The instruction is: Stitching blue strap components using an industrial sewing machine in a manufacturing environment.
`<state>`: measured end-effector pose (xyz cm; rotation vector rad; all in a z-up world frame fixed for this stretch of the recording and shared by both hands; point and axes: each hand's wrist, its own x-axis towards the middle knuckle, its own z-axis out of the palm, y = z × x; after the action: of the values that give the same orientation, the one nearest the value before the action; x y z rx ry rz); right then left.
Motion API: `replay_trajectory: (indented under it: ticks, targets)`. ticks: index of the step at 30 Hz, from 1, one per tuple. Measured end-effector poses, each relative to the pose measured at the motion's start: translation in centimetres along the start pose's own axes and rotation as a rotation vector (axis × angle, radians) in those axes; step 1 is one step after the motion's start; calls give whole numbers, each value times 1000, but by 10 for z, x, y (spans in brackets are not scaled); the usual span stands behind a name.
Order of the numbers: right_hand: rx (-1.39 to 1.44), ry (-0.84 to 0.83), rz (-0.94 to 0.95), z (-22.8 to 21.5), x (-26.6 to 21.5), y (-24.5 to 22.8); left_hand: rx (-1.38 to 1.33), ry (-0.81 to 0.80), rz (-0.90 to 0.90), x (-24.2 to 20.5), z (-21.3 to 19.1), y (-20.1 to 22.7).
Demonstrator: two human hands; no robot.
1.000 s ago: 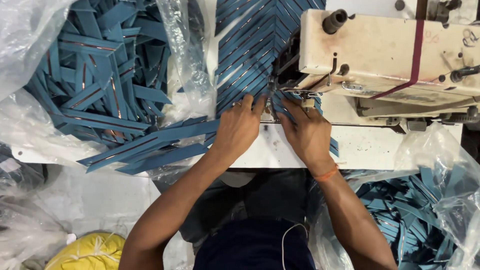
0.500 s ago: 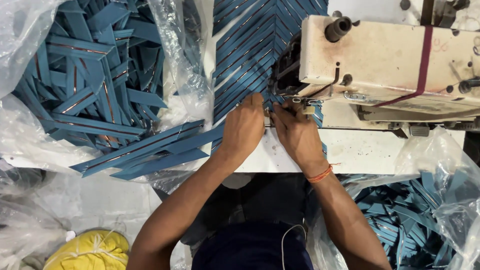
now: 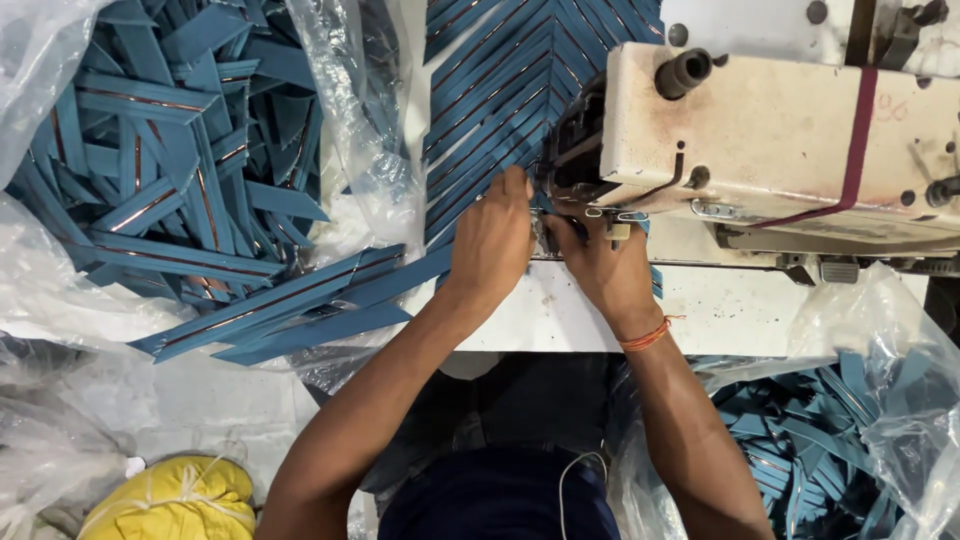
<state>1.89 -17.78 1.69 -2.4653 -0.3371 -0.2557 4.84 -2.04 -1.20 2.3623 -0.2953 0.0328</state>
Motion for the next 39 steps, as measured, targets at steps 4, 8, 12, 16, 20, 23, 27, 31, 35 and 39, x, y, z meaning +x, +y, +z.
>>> replay_trajectory:
  ticks: [4, 8, 12, 16, 20, 23, 27, 31, 35, 39]
  targets:
    - [-68, 37, -35, 7, 0, 10, 14, 11, 0, 5, 3, 0]
    - [-91, 34, 56, 11, 3, 10, 56, 70, 35, 8, 15, -4]
    - [-204, 88, 22, 0, -4, -2, 48, 9, 16, 5, -4, 1]
    - [-208, 27, 4, -59, -45, 3, 19, 17, 68, -18, -51, 4]
    - [-254, -75, 361, -145, -122, 26, 185, 43, 93, -60, -80, -23]
    - [-277, -300, 576, -191, -167, 31, 222, 33, 128, -75, -81, -45]
    - [-245, -359, 704, -206, -208, 39, 160, 57, 137, -71, -85, -39]
    - [-348, -383, 589, -197, -224, 43, 25, 173, 78, -72, -88, -38]
    - [-470, -383, 428, -188, -214, 45, -57, 254, 116, -77, -104, -31]
    - [-600, -597, 439, -183, -220, 72, -169, 146, -42, -79, -107, -16]
